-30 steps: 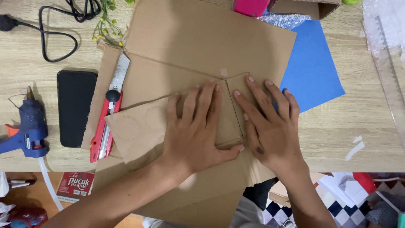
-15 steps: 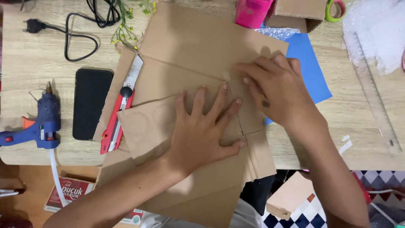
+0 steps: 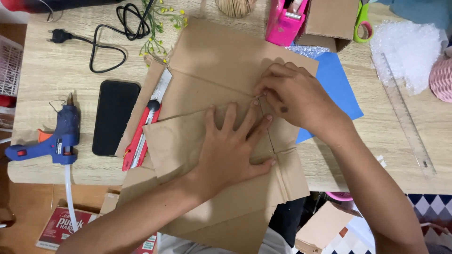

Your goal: The person cuts a cardboard sheet with a utility knife, folds the flaps, and secures them with clear tape. They repeat the cutting and taping process to assemble the cardboard into a box-like structure.

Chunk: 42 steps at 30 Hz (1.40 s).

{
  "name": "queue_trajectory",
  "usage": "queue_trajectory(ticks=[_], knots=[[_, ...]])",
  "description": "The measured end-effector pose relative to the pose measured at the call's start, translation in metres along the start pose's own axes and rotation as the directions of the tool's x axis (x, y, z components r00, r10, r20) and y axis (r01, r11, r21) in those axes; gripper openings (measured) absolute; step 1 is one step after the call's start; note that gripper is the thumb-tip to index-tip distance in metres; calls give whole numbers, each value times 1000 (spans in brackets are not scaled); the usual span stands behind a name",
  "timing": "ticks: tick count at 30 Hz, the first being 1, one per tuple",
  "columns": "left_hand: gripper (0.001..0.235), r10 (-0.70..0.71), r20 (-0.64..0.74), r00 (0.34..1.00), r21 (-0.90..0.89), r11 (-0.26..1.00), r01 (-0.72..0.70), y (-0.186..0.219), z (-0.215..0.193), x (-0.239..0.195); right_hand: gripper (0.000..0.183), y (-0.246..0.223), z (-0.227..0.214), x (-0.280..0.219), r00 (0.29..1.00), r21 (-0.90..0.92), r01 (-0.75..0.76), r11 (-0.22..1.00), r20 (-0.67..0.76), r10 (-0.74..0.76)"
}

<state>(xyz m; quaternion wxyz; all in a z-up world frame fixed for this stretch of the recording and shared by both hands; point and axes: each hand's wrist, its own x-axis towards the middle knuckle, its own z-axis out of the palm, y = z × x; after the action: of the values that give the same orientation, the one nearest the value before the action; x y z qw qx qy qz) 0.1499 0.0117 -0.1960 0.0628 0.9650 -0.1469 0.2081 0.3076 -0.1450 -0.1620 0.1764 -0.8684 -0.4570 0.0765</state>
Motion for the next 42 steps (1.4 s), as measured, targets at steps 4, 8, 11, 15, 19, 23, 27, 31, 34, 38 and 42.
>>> queue_trajectory(ticks=[4, 8, 11, 15, 19, 23, 27, 31, 34, 38, 42], knots=[[80, -5, -1, 1000, -25, 1000, 5, 0, 3, -2, 24, -15, -10, 0, 999, 58, 29, 998, 11, -30], [80, -11, 1, 1000, -44, 999, 11, 0, 3, -2, 36, -20, -9, -11, 998, 53, 58, 997, -11, -57], [78, -17, -6, 1000, -38, 999, 17, -1, 3, -2, 35, -20, -6, -19, 997, 110, 67, 992, -36, -63], [82, -26, 27, 999, -36, 999, 27, 0, 4, -1, 31, -18, 3, -27, 994, 119, 74, 990, -84, -64], [78, -29, 1, 1000, -43, 999, 29, 0, 5, -1, 31, -16, 11, -35, 986, 144, 76, 987, -155, -53], [78, -31, -2, 1000, -31, 999, 31, 1, 4, -1, 44, -3, 25, -48, 975, 16, 150, 989, -170, -145], [78, -26, -21, 999, -43, 999, 25, 0, 2, -2, 44, -5, 24, -49, 974, -48, 171, 984, -139, -176], [75, -16, -36, 999, -51, 999, 14, 0, 2, 0, 51, -3, 26, -48, 972, -2, 175, 984, -159, -173], [75, -26, -57, 998, -61, 998, 22, -1, 4, 0, 59, -6, 31, -48, 977, -4, 148, 989, -153, -147], [73, -27, -59, 998, -66, 998, 23, -1, 5, 0, 58, -6, 27, -44, 976, -8, 156, 988, -150, -155], [70, -39, -155, 987, -109, 994, 22, -3, -1, 1, 68, -9, 28, -49, 980, 92, 100, 991, -181, -83]])
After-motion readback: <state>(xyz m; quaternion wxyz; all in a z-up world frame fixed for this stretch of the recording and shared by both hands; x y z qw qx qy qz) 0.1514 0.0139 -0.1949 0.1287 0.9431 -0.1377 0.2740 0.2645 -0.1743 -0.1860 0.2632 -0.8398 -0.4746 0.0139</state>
